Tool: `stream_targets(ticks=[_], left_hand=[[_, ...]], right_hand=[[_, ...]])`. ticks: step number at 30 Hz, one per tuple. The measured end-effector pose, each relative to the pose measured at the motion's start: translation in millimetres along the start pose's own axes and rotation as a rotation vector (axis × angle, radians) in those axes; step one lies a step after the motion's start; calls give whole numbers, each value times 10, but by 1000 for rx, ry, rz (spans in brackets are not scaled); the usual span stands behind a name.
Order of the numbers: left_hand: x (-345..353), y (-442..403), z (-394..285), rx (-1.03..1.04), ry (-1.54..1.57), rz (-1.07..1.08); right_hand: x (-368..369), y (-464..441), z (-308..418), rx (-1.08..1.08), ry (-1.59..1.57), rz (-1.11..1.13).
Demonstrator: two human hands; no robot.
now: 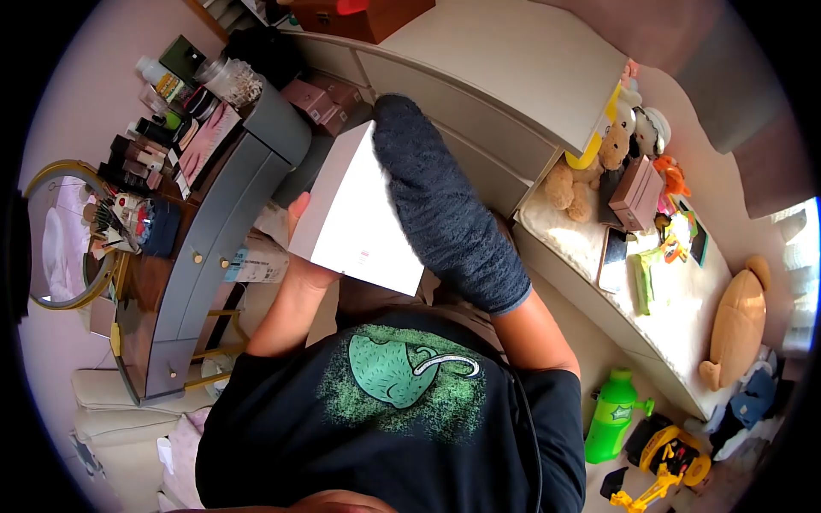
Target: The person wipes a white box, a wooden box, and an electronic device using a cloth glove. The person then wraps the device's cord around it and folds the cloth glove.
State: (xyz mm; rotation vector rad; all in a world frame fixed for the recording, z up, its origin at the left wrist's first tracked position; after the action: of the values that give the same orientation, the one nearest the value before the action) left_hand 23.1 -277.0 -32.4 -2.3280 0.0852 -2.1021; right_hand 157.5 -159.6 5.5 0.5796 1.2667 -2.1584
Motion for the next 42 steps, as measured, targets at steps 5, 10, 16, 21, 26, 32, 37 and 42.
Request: stream_targets(ticks=[5, 10, 16, 21, 26, 32, 37, 42], left_hand=[[49, -86, -7, 49, -52, -49], [-118, -233, -103, 134, -91, -30], [-241, -229, -167, 492, -421, -142], [-167, -133, 162, 383, -333, 3], [-28, -195, -94, 617, -465, -156], [-55, -75, 147, 324, -432, 147], [-110, -101, 53, 448, -380, 111], [-140, -100, -97, 533, -464, -67]], right_hand=[[22, -43, 49, 41, 0, -24], [120, -198, 379, 207, 447, 9], [144, -232, 513, 176, 687, 42], [-9, -217, 146, 150, 473, -22], [147, -168, 589, 167, 663, -8], [30, -244, 235, 118, 497, -14], [35, -195, 279, 147, 482, -44], [139, -159, 617, 153, 620, -19]])
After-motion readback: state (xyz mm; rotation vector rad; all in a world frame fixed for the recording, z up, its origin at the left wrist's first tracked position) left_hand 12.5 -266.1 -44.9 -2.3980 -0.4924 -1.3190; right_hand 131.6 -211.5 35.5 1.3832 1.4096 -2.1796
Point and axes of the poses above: each hand's wrist, its own y-axis away from the middle knuckle, its own x-axis out of the palm, z = x × y, the point moved 3 cm from there along -y, towards the middle knuckle, and after that the axes turned 11 degrees about y, right-handed, at the moved point
